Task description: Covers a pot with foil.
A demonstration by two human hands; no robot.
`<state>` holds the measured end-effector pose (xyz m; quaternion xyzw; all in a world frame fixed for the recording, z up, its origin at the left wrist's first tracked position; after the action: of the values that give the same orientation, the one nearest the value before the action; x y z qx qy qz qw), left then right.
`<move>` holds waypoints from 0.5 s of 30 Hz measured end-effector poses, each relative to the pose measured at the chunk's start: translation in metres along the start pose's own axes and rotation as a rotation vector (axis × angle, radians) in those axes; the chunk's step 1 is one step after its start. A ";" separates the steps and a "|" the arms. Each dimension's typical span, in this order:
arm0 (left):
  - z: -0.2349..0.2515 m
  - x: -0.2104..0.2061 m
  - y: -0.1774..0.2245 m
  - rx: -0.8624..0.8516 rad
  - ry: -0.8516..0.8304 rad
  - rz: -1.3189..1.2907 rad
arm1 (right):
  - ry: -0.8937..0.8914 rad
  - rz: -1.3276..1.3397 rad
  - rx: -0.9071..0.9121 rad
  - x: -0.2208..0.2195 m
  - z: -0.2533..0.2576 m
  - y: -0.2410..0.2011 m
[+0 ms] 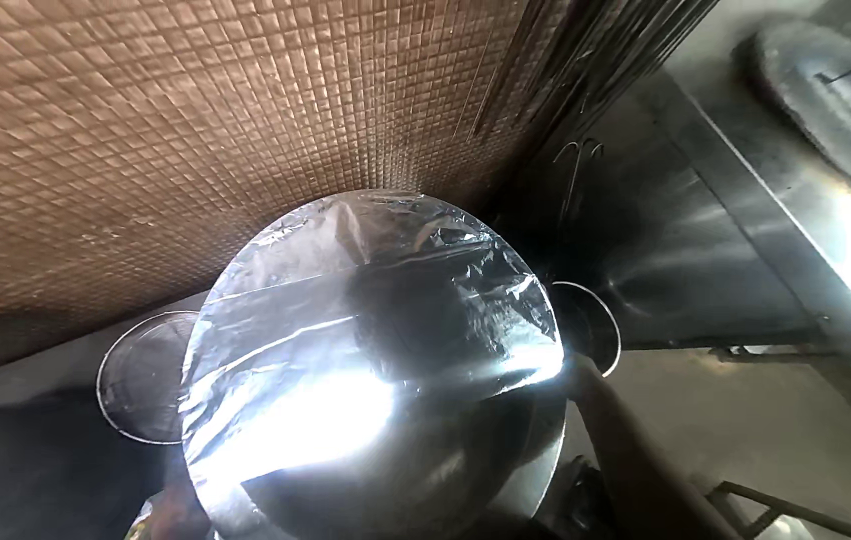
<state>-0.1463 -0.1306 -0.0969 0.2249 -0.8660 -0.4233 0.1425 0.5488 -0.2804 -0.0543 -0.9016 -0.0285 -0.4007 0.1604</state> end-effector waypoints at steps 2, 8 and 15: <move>-0.009 -0.007 0.009 0.049 -0.014 0.125 | -0.038 0.000 0.070 -0.001 0.000 0.000; -0.016 -0.009 0.008 0.011 -0.209 0.004 | -0.094 -0.104 0.257 0.006 -0.001 -0.005; -0.016 -0.010 0.007 0.002 -0.237 0.008 | -0.207 0.783 0.219 -0.017 0.032 0.006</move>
<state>-0.1322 -0.1325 -0.0822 0.1701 -0.8781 -0.4454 0.0405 0.5615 -0.2751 -0.0881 -0.8574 0.2580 -0.2114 0.3920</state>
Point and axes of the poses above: each hand's wrist, its own z-axis towards the middle knuckle, its own x-axis out of the back of the hand, y = z × x, the point moved 4 cm from there along z, towards the middle knuckle, and after that the axes turned 15 degrees about -z, right-handed, at the moved point
